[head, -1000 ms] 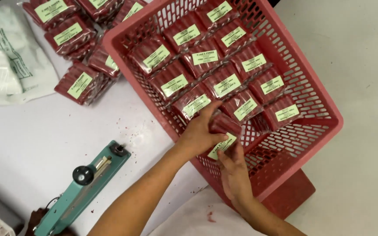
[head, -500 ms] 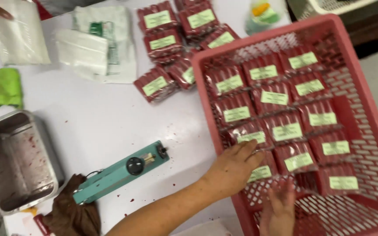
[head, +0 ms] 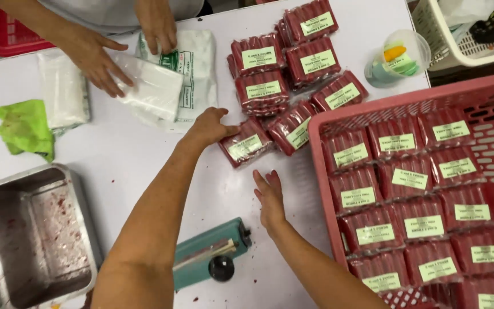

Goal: The person packages small bundles of red sausage links by placing them into clear plastic bags and then using a heat sealer to close the bags.

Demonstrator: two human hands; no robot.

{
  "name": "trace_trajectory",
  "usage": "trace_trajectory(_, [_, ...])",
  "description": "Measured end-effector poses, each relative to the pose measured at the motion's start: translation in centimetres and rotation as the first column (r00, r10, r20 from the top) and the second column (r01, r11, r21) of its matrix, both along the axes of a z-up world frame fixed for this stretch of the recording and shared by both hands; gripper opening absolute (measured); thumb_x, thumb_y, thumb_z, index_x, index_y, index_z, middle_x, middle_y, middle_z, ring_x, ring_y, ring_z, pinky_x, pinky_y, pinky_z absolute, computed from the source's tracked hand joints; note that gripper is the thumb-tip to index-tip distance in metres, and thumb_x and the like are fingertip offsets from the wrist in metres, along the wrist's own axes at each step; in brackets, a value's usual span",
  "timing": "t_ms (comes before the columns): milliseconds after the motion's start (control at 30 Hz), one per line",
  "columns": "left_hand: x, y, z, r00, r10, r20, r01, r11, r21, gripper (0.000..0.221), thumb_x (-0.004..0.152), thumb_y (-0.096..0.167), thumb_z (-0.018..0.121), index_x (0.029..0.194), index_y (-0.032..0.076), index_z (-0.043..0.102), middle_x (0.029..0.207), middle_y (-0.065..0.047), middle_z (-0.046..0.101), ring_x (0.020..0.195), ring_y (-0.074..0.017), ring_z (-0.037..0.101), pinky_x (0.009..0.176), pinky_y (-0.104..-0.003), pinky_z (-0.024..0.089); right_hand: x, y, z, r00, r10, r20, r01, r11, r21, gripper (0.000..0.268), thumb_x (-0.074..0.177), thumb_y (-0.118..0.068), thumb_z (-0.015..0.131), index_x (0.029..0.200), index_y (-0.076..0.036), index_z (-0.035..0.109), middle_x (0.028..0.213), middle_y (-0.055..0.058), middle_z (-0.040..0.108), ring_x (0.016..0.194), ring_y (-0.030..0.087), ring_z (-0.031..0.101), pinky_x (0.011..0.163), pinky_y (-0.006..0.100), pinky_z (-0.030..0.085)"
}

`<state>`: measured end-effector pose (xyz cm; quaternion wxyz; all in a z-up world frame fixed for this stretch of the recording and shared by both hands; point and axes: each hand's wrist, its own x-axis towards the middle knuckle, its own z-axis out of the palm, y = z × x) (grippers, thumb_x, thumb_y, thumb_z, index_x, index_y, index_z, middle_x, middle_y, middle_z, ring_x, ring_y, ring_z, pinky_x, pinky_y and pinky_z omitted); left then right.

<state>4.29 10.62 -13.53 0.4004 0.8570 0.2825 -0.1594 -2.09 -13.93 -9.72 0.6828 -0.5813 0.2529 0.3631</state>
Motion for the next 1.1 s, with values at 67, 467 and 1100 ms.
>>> trace_trajectory(67, [1.5, 0.5, -1.5, 0.996, -0.025, -0.083, 0.018, 0.996, -0.09, 0.097, 0.063, 0.063, 0.085, 0.143, 0.014, 0.058, 0.144, -0.012, 0.057, 0.135, -0.0331, 0.052, 0.115, -0.045, 0.04, 1.9, 2.2, -0.1, 1.0, -0.018, 0.014, 0.018, 1.0, 0.01, 0.115, 0.086, -0.049, 0.077, 0.162, -0.006, 0.001, 0.165, 0.021, 0.008, 0.153, 0.035, 0.016, 0.122, 0.049, 0.019])
trace_trajectory(467, [-3.8, -5.7, 4.8, 0.982, 0.11, -0.152, -0.18, 0.785, -0.592, 0.105, 0.054, 0.048, 0.088, 0.141, -0.002, 0.056, 0.14, -0.028, 0.053, 0.137, -0.0466, 0.046, 0.109, -0.053, 0.043, 2.7, 6.4, 1.3, 0.952, -0.299, -0.067, 0.305, 0.947, 0.102, 0.088, 0.08, -0.04, 0.081, 0.146, -0.013, 0.031, 0.137, 0.014, 0.051, 0.127, 0.027, 0.049, 0.11, 0.044, 0.039])
trace_trajectory(1100, [-26.1, -27.7, 14.4, 0.95, 0.281, -0.135, -0.311, 0.826, -0.47, 0.087, 0.058, 0.06, 0.079, 0.131, 0.019, 0.058, 0.107, -0.005, 0.055, 0.111, -0.021, 0.053, 0.095, -0.033, 0.047, -15.0, -14.8, 12.5, 0.993, -0.115, 0.03, 0.117, 0.991, -0.068, 0.086, 0.077, -0.013, 0.064, 0.157, -0.021, 0.031, 0.121, 0.015, 0.063, 0.101, 0.028, 0.062, 0.09, 0.044, 0.051])
